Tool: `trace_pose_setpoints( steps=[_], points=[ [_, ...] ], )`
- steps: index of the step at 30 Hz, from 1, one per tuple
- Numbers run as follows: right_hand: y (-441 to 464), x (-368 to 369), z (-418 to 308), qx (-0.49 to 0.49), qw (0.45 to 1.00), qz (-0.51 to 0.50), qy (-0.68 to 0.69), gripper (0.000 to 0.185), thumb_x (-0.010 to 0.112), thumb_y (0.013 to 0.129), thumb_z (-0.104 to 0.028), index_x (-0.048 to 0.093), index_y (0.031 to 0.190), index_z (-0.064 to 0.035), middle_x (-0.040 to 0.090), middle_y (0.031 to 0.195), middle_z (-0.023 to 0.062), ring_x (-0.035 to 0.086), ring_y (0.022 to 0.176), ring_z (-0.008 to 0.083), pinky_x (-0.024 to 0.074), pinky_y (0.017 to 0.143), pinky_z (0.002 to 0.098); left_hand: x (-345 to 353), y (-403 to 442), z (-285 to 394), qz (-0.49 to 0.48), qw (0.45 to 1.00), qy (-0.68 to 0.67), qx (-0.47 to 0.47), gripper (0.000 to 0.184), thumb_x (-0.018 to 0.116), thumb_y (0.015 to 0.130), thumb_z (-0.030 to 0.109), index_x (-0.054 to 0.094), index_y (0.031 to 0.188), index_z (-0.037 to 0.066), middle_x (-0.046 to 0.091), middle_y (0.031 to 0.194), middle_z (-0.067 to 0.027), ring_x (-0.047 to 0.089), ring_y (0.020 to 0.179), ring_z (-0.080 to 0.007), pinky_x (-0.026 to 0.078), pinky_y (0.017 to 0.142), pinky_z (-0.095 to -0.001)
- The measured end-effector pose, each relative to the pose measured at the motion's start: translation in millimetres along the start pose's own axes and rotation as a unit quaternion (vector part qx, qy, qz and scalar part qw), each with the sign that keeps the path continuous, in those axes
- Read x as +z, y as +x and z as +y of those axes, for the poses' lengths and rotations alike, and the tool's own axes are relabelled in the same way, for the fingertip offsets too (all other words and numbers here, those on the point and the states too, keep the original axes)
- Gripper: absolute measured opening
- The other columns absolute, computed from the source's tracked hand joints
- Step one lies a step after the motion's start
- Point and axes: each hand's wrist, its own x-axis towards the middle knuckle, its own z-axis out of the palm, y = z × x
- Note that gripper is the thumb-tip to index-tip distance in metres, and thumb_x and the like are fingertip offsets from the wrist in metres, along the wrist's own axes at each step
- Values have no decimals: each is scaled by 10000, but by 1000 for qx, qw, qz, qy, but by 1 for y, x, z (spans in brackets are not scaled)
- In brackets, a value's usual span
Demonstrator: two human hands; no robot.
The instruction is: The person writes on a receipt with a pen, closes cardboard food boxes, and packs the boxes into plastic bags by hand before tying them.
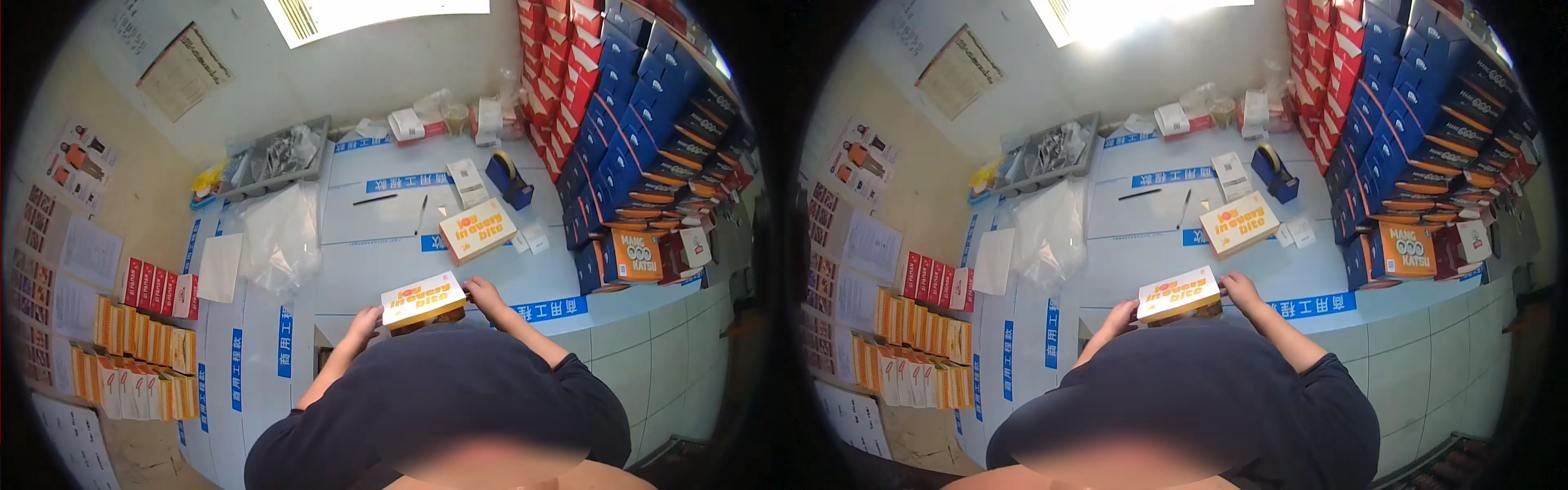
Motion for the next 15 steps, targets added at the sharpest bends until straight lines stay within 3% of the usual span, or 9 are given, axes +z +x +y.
trace_pose_setpoints(
  steps=[2, 4, 6, 7, 8, 9, 11, 13, 15],
  points=[
    [-8, 5, -42, 48, 993, -22, -102, 318, 495, 853, -305, 547, 953, -9, 610, 864, 93, 589, 718, 153, 435, 599, 286, -2, -17, 31, -4, 997, 72, -13, 498, 458, 840, 389, 457, 1199, 44, 509, 1180, -125, 468, 1111, -259, 378, 883, -448],
    [-7, 2, -52, 65, 991, -34, -115, 384, 507, 843, -349, 554, 962, 13, 617, 870, 107, 590, 669, 159, 431, 554, 280, -4, -26, 47, -62, 996, 69, -15, 529, 449, 843, 421, 440, 1201, 32, 554, 1133, -102, 539, 1018, -224, 397, 855, -393],
    [-5, 0, -47, 85, 988, -43, -118, 460, 547, 812, -412, 576, 940, 29, 621, 866, 121, 587, 614, 147, 429, 516, 272, -9, -6, 31, -53, 991, 119, 21, 547, 486, 827, 398, 426, 1211, 13, 565, 1106, -115, 552, 989, -221, 417, 829, -379],
    [2, -3, -31, 92, 986, -58, -129, 426, 582, 799, -374, 576, 950, 25, 621, 867, 123, 595, 659, 162, 460, 567, 282, -12, 11, 13, -45, 984, 167, 49, 570, 524, 812, 375, 411, 1222, -5, 576, 1079, -129, 566, 959, -218, 437, 803, -364],
    [-2, 1, -23, 67, 989, -36, -124, 402, 597, 796, -344, 576, 952, 26, 621, 872, 122, 595, 693, 168, 469, 612, 288, -12, 37, -19, 41, 981, 163, 93, 537, 600, 761, 303, 466, 1145, -49, 563, 1094, -208, 532, 1036, -261, 426, 838, -328],
    [-7, 4, -14, 42, 992, -14, -120, 379, 613, 793, -315, 575, 953, 27, 621, 877, 122, 595, 728, 175, 479, 656, 293, -7, 25, -21, 40, 980, 162, 108, 567, 612, 758, 288, 437, 1175, -54, 566, 1090, -223, 548, 1005, -263, 429, 849, -333],
    [-9, 8, 9, -23, 996, 18, -86, 338, 619, 799, -264, 573, 951, 34, 623, 888, 128, 589, 789, 186, 476, 735, 301, 15, 4, -21, 69, 987, 53, 136, 593, 607, 771, 265, 385, 1224, -47, 571, 1101, -222, 564, 1001, -296, 433, 870, -357],
    [-12, 8, 4, -49, 988, 17, -143, 353, 634, 795, -256, 562, 1000, 22, 620, 923, 143, 592, 806, 210, 472, 754, 316, 19, 13, -31, 94, 977, 93, 170, 613, 608, 778, 246, 349, 1255, -38, 521, 1173, -232, 524, 1068, -325, 412, 904, -383],
    [-16, 8, -4, -74, 954, 50, -285, 420, 666, 765, -261, 536, 1063, 5, 583, 1038, 170, 571, 913, 264, 448, 821, 338, 23, 16, -36, 119, 964, 130, 197, 636, 609, 785, 226, 314, 1287, -30, 471, 1244, -243, 484, 1135, -354, 390, 937, -408]
  ],
)
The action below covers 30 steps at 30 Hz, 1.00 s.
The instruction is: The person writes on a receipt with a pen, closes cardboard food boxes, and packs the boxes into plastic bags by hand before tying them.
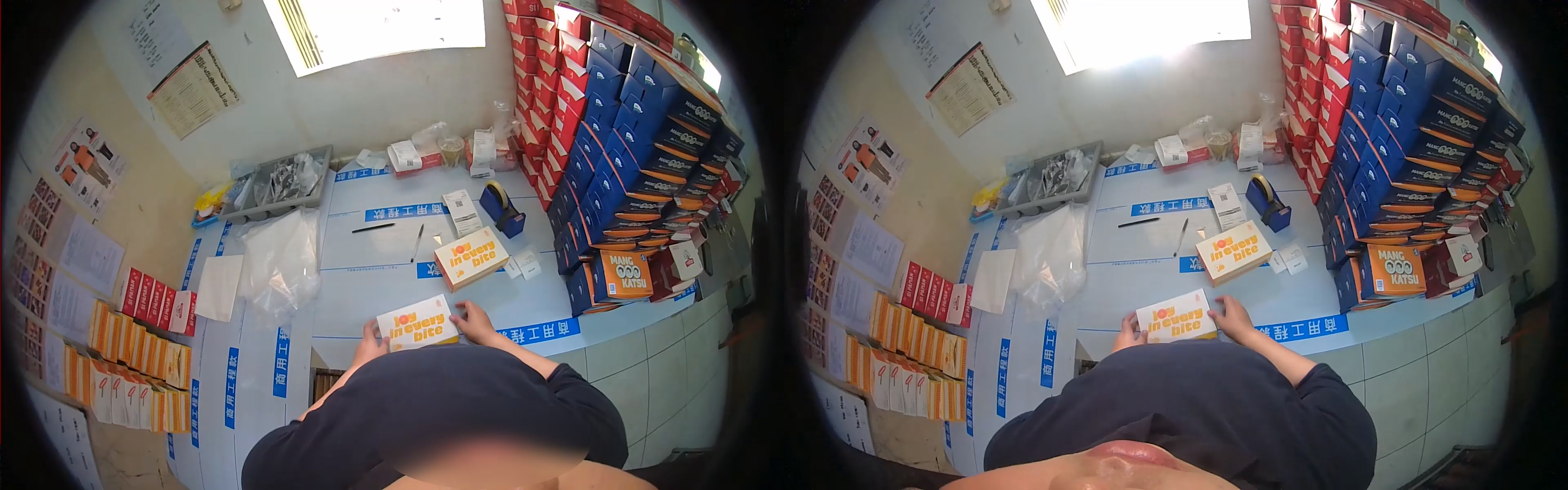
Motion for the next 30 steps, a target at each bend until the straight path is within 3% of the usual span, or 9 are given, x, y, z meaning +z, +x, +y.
trace_pose_setpoints(
  steps=[1, 2, 3, 5, 15, 17, 22, 27, 30],
  points=[
    [1, -3, -2, -121, 990, 41, -59, 545, 683, 743, -265, 474, 1195, -44, 491, 1218, 174, 471, 1123, 305, 377, 932, 391, 2, 1, 2, 34, 976, 176, 126, 624, 585, 807, 243, 306, 1307, -5, 391, 1314, -227, 403, 1202, -364, 346, 971, -441],
    [1, -7, -7, -121, 990, 37, -59, 545, 683, 743, -265, 474, 1195, -44, 491, 1218, 174, 471, 1123, 305, 377, 932, 391, 4, 2, 3, 66, 904, 344, 246, 612, 561, 829, 260, 297, 1327, 21, 311, 1385, -211, 322, 1269, -375, 302, 1006, -473],
    [-4, -17, -27, -256, 955, -46, -143, 581, 678, 743, -250, 438, 1249, -93, 435, 1292, 134, 390, 1204, 300, 325, 977, 420, 6, 1, 8, 68, 904, 343, 244, 612, 561, 829, 260, 297, 1327, 21, 311, 1385, -211, 322, 1269, -375, 302, 1006, -473],
    [13, -4, -10, -400, 846, -203, -288, 672, 640, 767, -232, 331, 1364, -215, 296, 1429, 43, 217, 1339, 271, 196, 1063, 480, 10, -2, 20, -93, 768, 518, 365, 605, 497, 860, 337, 287, 1359, 69, 213, 1443, -164, 210, 1326, -356, 232, 1036, -501],
    [20, -9, -14, -404, 832, -233, -302, 571, 573, 811, -270, 367, 1344, -268, 292, 1432, 29, 244, 1329, 271, 202, 1068, 486, 17, 13, 27, -113, 781, 475, 389, 611, 465, 852, 404, 295, 1375, 139, 260, 1433, -134, 208, 1322, -387, 233, 1030, -530],
    [26, -7, -16, -382, 837, -249, -302, 512, 559, 827, -296, 412, 1315, -261, 317, 1419, 24, 265, 1319, 270, 224, 1059, 489, 17, 21, 37, -229, 778, 492, 315, 614, 449, 856, 417, 289, 1377, 131, 258, 1438, -115, 178, 1325, -405, 224, 1032, -538],
    [34, -13, -17, -384, 835, -276, -281, 445, 516, 868, -332, 440, 1298, -246, 347, 1401, 27, 278, 1311, 278, 243, 1052, 480, 7, 9, 63, -289, 801, 437, 290, 610, 418, 865, 429, 259, 1394, 170, 242, 1451, -76, 123, 1339, -399, 199, 1035, -556],
    [34, -12, -4, -439, 855, -205, -185, 394, 515, 874, -271, 496, 1246, -142, 429, 1334, 77, 347, 1266, 315, 302, 1021, 447, 9, 4, 44, -229, 758, 499, 352, 588, 418, 862, 439, 272, 1394, 236, 205, 1467, -47, 96, 1367, -316, 168, 1048, -542],
    [68, -34, 10, -418, 906, -12, -65, 375, 537, 787, -108, 541, 1161, -91, 480, 1227, 180, 432, 1168, 334, 350, 963, 450, 16, -9, 52, -179, 777, 504, 331, 575, 430, 854, 441, 305, 1381, 250, 209, 1465, -61, 99, 1367, -317, 137, 1051, -546]
  ],
)
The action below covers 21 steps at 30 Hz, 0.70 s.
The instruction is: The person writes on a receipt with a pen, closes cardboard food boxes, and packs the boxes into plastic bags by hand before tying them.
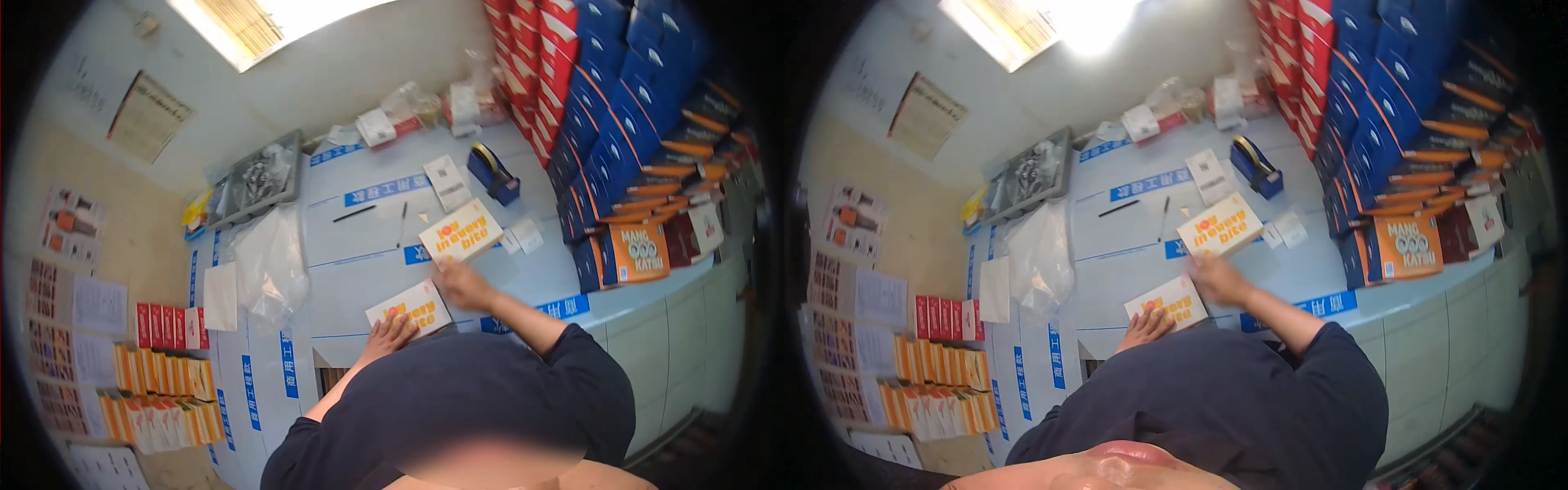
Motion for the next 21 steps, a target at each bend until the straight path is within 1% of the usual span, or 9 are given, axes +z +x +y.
trace_pose_setpoints(
  steps=[2, 3, 5, 8, 10, 11, 12, 15, 21],
  points=[
    [9, -38, 41, 154, 971, 183, -20, 344, 554, 731, -60, 562, 1075, -45, 501, 1172, 206, 455, 1113, 354, 361, 945, 438, 4, 1, 6, 2, 1000, -9, -14, 569, 442, 846, 443, 322, 1372, 264, 209, 1465, -65, 104, 1366, -314, 123, 1052, -545],
    [16, -62, 66, 138, 929, 296, -173, 299, 567, 743, -83, 566, 1036, -27, 512, 1148, 193, 451, 1103, 350, 358, 944, 425, 5, 3, 7, 20, 999, -13, -40, 563, 455, 838, 444, 339, 1363, 278, 209, 1464, -69, 108, 1366, -312, 110, 1053, -543],
    [26, -107, 109, 269, 865, 387, -174, 290, 586, 762, -134, 580, 1042, -59, 512, 1133, 172, 442, 1109, 328, 367, 927, 397, 5, 5, 8, 15, 999, -19, -48, 564, 464, 832, 446, 342, 1360, 289, 209, 1465, -67, 114, 1365, -311, 106, 1053, -539],
    [28, -140, 167, 340, 859, 352, -153, 290, 615, 759, -182, 596, 1026, -72, 549, 1075, 159, 478, 1073, 299, 394, 880, 366, 10, 6, 7, 17, 998, -20, -61, 563, 473, 826, 449, 349, 1355, 301, 210, 1465, -63, 121, 1364, -309, 100, 1055, -534],
    [35, -158, 183, 526, 841, 124, 31, 294, 636, 752, -229, 610, 995, -65, 591, 977, 144, 537, 985, 253, 429, 804, 324, 10, 6, 8, 22, 998, -13, -65, 561, 474, 825, 450, 351, 1354, 304, 212, 1465, -61, 123, 1363, -308, 98, 1056, -532],
    [36, -157, 193, 531, 839, 120, 9, 308, 648, 728, -241, 598, 982, -74, 614, 860, 120, 604, 791, 279, 465, 736, 367, 9, 6, 9, 15, 997, -16, -71, 561, 476, 825, 449, 354, 1352, 304, 215, 1464, -59, 126, 1363, -304, 95, 1058, -529],
    [38, -158, 191, 530, 839, 119, 12, 308, 648, 728, -241, 598, 982, -74, 614, 860, 120, 604, 791, 279, 465, 736, 367, 7, 6, 11, 7, 997, -20, -79, 560, 478, 824, 448, 357, 1351, 304, 219, 1463, -58, 129, 1363, -300, 92, 1059, -526],
    [31, -167, 179, 502, 681, 268, 460, 223, 621, 749, -122, 585, 956, -48, 597, 917, 66, 558, 893, 204, 437, 782, 409, 2, 8, 17, 18, 995, -34, -91, 551, 480, 825, 441, 367, 1346, 304, 224, 1462, -54, 133, 1364, -290, 90, 1061, -523],
    [-12, -108, 196, 317, 664, 430, 522, 126, 581, 772, -85, 593, 871, -8, 619, 933, 83, 575, 841, 177, 457, 751, 348, 4, 9, 18, 25, 994, -36, -99, 562, 542, 806, 366, 377, 1340, 305, 232, 1459, -48, 145, 1362, -284, 105, 1058, -516]
  ],
)
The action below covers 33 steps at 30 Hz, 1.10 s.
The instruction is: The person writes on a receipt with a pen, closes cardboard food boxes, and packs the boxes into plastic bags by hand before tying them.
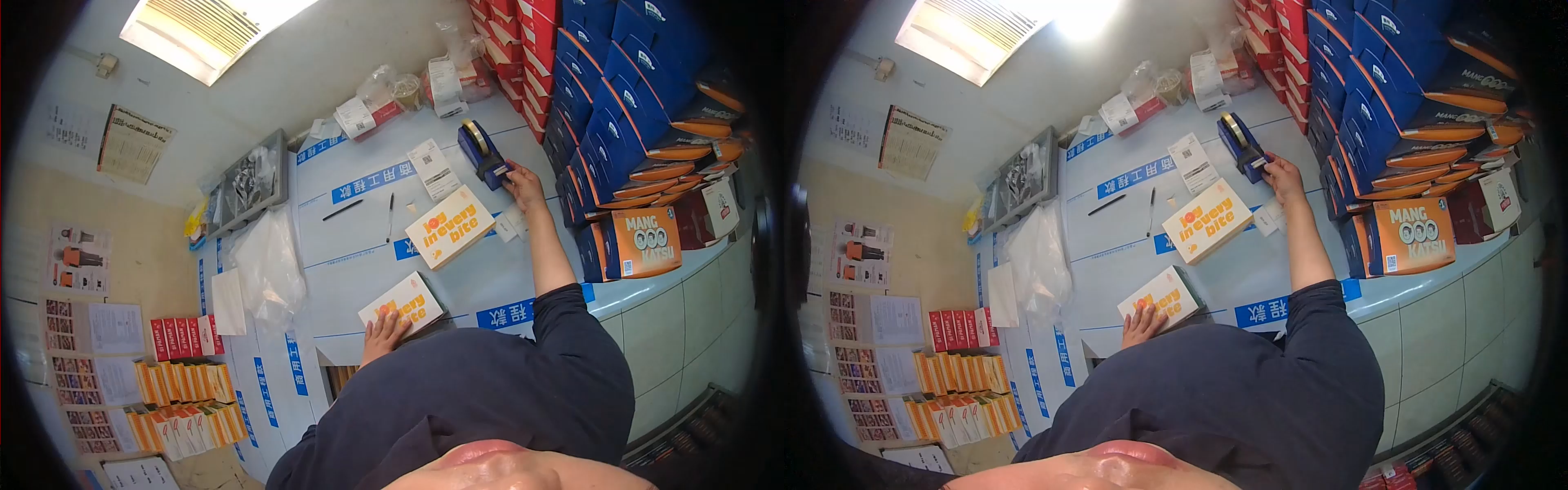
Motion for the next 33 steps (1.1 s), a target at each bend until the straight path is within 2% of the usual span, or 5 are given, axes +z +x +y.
trace_pose_setpoints(
  steps=[4, 12, 21, 25, 33],
  points=[
    [2, -1, -3, -57, 928, 45, -366, 101, 584, 755, -101, 625, 796, -18, 639, 875, 90, 592, 823, 187, 471, 738, 319, 10, 5, -10, 28, 1000, 0, 6, 538, 591, 774, 306, 435, 1289, 291, 294, 1427, -55, 208, 1336, -298, 127, 1057, -506],
    [-23, 42, -41, -77, 517, 196, -830, 266, 613, 674, -175, 664, 918, -82, 664, 845, 109, 629, 755, 287, 478, 774, 379, -20, 53, -9, 38, 999, -3, 36, 836, 774, 495, 325, 400, 1236, 219, 208, 1402, -183, 241, 1243, -407, 213, 1025, -487],
    [-138, 73, -12, -48, 871, -143, -468, 314, 664, 709, -125, 607, 1001, -25, 659, 738, 98, 631, 685, 150, 493, 635, 284, -10, 34, 26, 95, 958, -49, -267, 839, 699, 569, 378, 316, 1292, 194, 183, 1401, -213, 257, 1198, -412, 203, 991, -509],
    [-229, 133, 57, 110, 871, -302, -373, 330, 703, 763, -219, 515, 952, -25, 624, 746, 80, 626, 736, 152, 486, 659, 260, -14, 36, 28, 71, 956, -44, -280, 817, 682, 583, 387, 321, 1290, 194, 177, 1405, -217, 261, 1199, -407, 199, 990, -506],
    [-260, 122, 115, -19, 777, -221, -589, 426, 733, 692, -377, 505, 806, -36, 585, 682, 125, 571, 606, 287, 443, 541, 370, -5, 32, 19, 105, 962, -53, -247, 811, 666, 625, 498, 327, 1294, 190, 168, 1408, -219, 223, 1231, -426, 183, 991, -529]
  ],
)
